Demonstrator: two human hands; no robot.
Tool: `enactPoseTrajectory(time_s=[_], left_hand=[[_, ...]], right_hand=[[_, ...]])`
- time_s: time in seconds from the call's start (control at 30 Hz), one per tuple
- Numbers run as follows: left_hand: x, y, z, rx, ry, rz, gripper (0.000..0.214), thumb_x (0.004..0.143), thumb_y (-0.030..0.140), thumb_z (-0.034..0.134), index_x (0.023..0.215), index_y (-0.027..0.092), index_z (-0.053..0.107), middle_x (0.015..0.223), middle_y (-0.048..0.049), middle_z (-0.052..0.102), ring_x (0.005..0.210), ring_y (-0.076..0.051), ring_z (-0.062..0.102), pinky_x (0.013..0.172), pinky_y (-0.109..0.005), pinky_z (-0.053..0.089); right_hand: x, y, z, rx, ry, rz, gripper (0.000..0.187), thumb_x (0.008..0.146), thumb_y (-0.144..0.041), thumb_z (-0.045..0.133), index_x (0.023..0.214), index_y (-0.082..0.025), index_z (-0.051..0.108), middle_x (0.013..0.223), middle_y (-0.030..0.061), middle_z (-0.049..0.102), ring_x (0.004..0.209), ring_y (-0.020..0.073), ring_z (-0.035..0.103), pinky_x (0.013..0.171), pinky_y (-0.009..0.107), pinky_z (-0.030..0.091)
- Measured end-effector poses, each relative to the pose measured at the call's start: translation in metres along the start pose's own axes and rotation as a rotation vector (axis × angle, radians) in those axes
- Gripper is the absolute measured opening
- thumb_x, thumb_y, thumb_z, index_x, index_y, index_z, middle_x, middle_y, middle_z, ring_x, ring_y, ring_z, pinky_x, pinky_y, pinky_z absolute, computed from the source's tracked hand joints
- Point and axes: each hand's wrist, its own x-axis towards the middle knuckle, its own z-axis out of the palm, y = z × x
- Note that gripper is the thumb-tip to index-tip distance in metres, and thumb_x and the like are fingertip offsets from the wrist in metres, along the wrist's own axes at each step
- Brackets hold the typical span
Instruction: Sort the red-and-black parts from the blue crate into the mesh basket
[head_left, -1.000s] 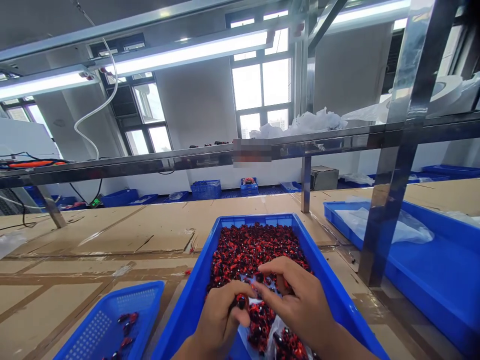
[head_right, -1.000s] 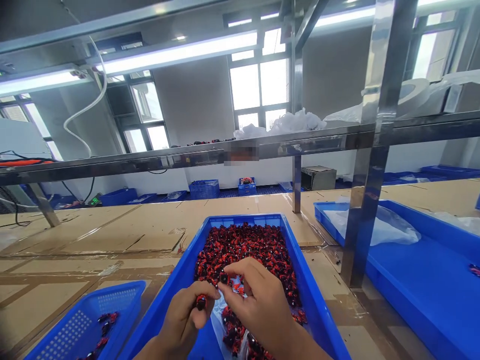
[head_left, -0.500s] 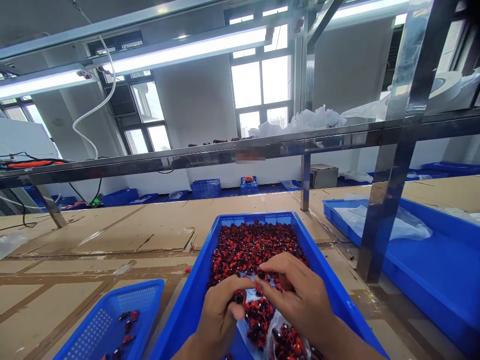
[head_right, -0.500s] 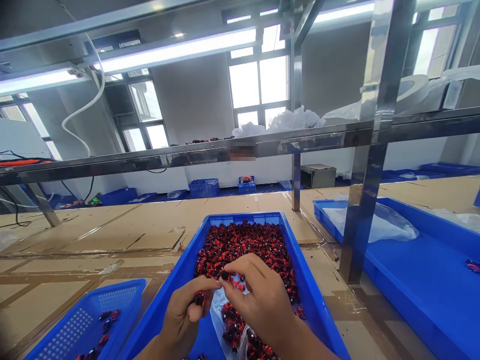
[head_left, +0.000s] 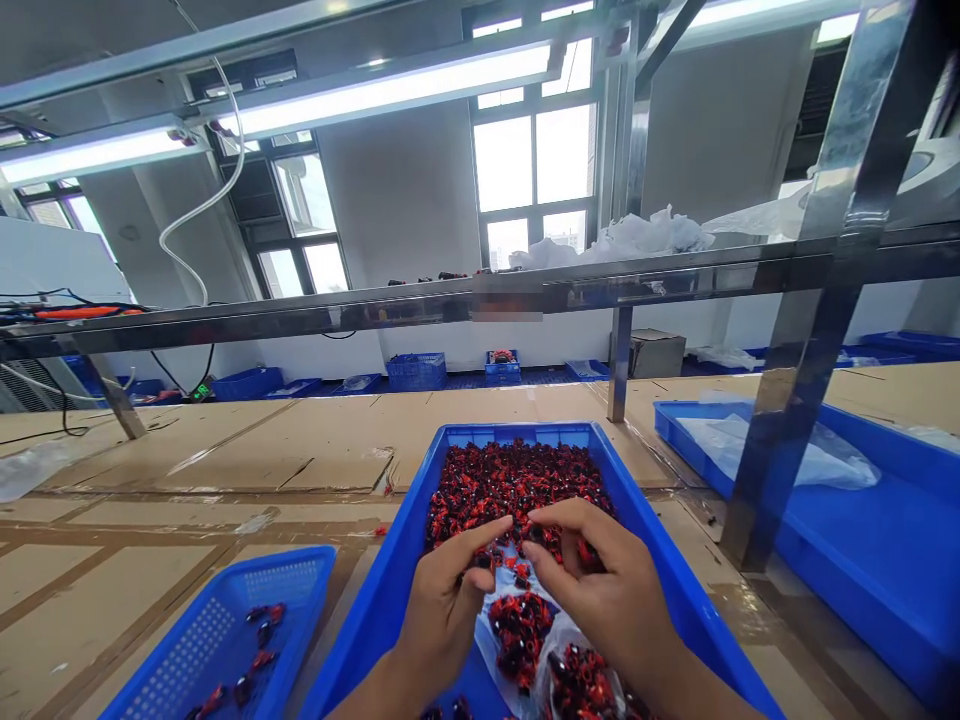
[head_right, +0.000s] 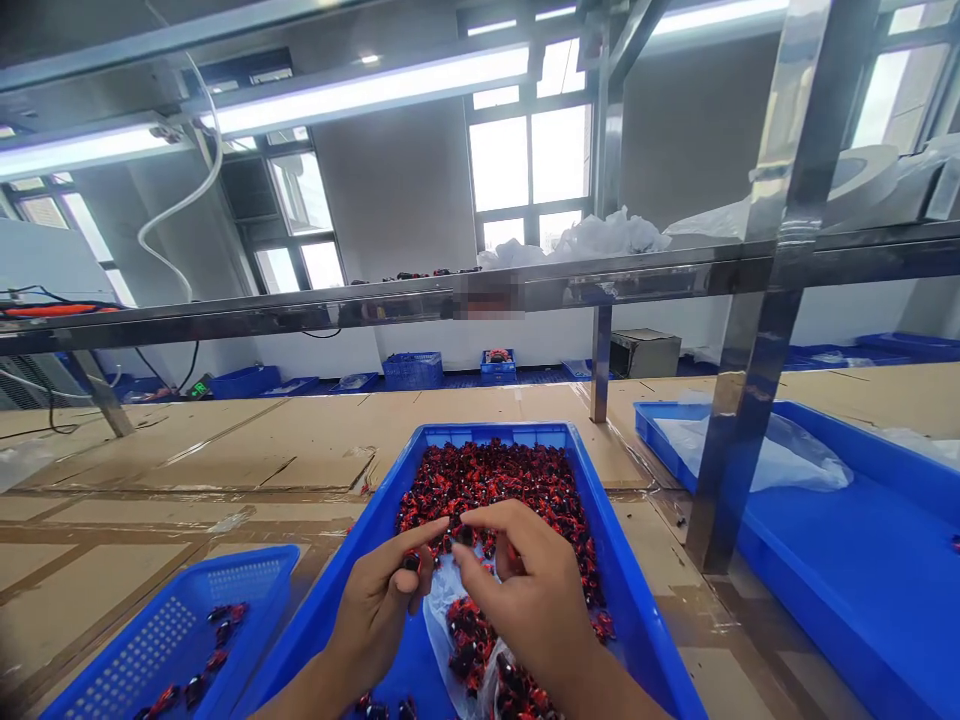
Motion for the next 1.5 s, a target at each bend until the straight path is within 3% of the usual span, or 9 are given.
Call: enactPoseTrajectory(time_s=[0.1, 0.2, 0.4, 0.6, 0.77, 0.87, 1.0, 1.27, 1.5], left_hand=[[0.003, 0.003, -0.001, 0.062, -0.05, -0.029, 0.059, 0.093, 0.061, 0.038, 0.136, 0.024, 0.054, 0.073, -0.0036, 0.066, 0.063, -0.017, 0.057, 0.062, -0.024, 0.043], [0.006, 0.009, -0.001, 0.227, -0.12, -0.027, 0.05, 0.096, 0.053, 0.04, 0.141, 0.032, 0.047, 0.073, -0.0003, 0.066, 0.064, -0.015, 0.057, 0.064, -0.022, 0.039], [0.01, 0.016, 0.004, 0.38, -0.263, -0.13, 0.051, 0.087, 0.052, 0.058, 0.136, 0.04, 0.051, 0.077, 0.0003, 0.066, 0.067, -0.016, 0.055, 0.061, -0.023, 0.032], [0.019, 0.009, 0.004, -0.51, -0.073, -0.679, 0.07, 0.087, 0.072, 0.032, 0.135, 0.022, 0.046, 0.06, 0.0067, 0.037, 0.045, -0.011, 0.035, 0.04, -0.019, 0.024], [0.028, -0.001, 0.0, -1.014, 0.028, -1.003, 0.059, 0.089, 0.052, 0.047, 0.133, 0.014, 0.042, 0.068, 0.0019, 0.049, 0.057, -0.015, 0.054, 0.052, -0.025, 0.045], [0.026, -0.004, 0.003, -1.105, 0.013, -1.038, 0.055, 0.084, 0.027, 0.047, 0.136, 0.012, 0.04, 0.085, -0.0073, 0.06, 0.071, -0.02, 0.063, 0.058, -0.028, 0.048], [0.022, -0.004, 0.006, -1.081, -0.024, -1.012, 0.073, 0.066, 0.007, 0.046, 0.139, 0.007, 0.038, 0.094, -0.0117, 0.064, 0.078, -0.022, 0.066, 0.059, -0.027, 0.048], [0.024, -0.003, 0.002, -1.057, -0.109, -0.862, 0.059, 0.078, 0.002, 0.056, 0.135, 0.006, 0.043, 0.103, -0.0126, 0.067, 0.078, -0.015, 0.067, 0.079, -0.028, 0.053], [0.024, -0.001, 0.004, -0.957, -0.004, -0.87, 0.045, 0.085, 0.017, 0.066, 0.127, 0.013, 0.048, 0.093, -0.0082, 0.069, 0.08, -0.016, 0.069, 0.076, -0.028, 0.056]], right_hand=[[0.002, 0.005, 0.006, 0.505, -0.017, 0.583, 0.024, 0.084, -0.037, 0.06, 0.099, -0.018, 0.064, 0.074, -0.0016, 0.06, 0.036, 0.0033, 0.029, 0.028, 0.017, 0.024], [0.0, 0.014, 0.013, 0.861, -0.122, 0.97, 0.031, 0.086, -0.046, 0.052, 0.092, -0.017, 0.061, 0.078, -0.0005, 0.058, 0.037, 0.0025, 0.029, 0.027, 0.014, 0.017], [-0.008, 0.034, 0.031, 0.86, -0.35, 1.253, 0.054, 0.086, -0.069, 0.038, 0.086, -0.019, 0.057, 0.057, -0.0056, 0.042, 0.041, 0.0085, 0.043, 0.028, 0.015, 0.02], [-0.005, 0.042, 0.029, 0.579, -0.358, 1.019, 0.042, 0.082, -0.06, 0.054, 0.077, -0.019, 0.054, 0.063, -0.0054, 0.046, 0.042, 0.0062, 0.033, 0.035, 0.018, 0.013], [-0.005, 0.027, 0.025, 0.18, -0.375, 0.548, 0.02, 0.07, -0.032, 0.079, 0.085, -0.023, 0.07, 0.06, -0.0064, 0.054, 0.056, 0.0093, 0.046, 0.056, 0.02, 0.033], [-0.009, 0.021, 0.026, -0.247, -0.5, 0.224, 0.034, 0.071, -0.024, 0.076, 0.104, -0.03, 0.07, 0.076, -0.004, 0.07, 0.072, 0.0158, 0.061, 0.069, 0.025, 0.038], [-0.012, 0.022, 0.027, -0.474, -0.519, 0.179, 0.026, 0.075, -0.025, 0.072, 0.1, -0.031, 0.071, 0.086, -0.0019, 0.074, 0.079, 0.0192, 0.066, 0.069, 0.025, 0.039], [-0.008, 0.023, 0.018, -0.407, -0.381, 0.027, 0.027, 0.088, -0.027, 0.06, 0.112, -0.028, 0.07, 0.087, 0.0028, 0.074, 0.072, 0.0188, 0.066, 0.066, 0.027, 0.044], [-0.007, 0.023, 0.012, -0.369, -0.344, -0.15, 0.029, 0.087, -0.029, 0.065, 0.115, -0.026, 0.068, 0.078, 0.0016, 0.071, 0.06, 0.0142, 0.06, 0.063, 0.025, 0.046]])
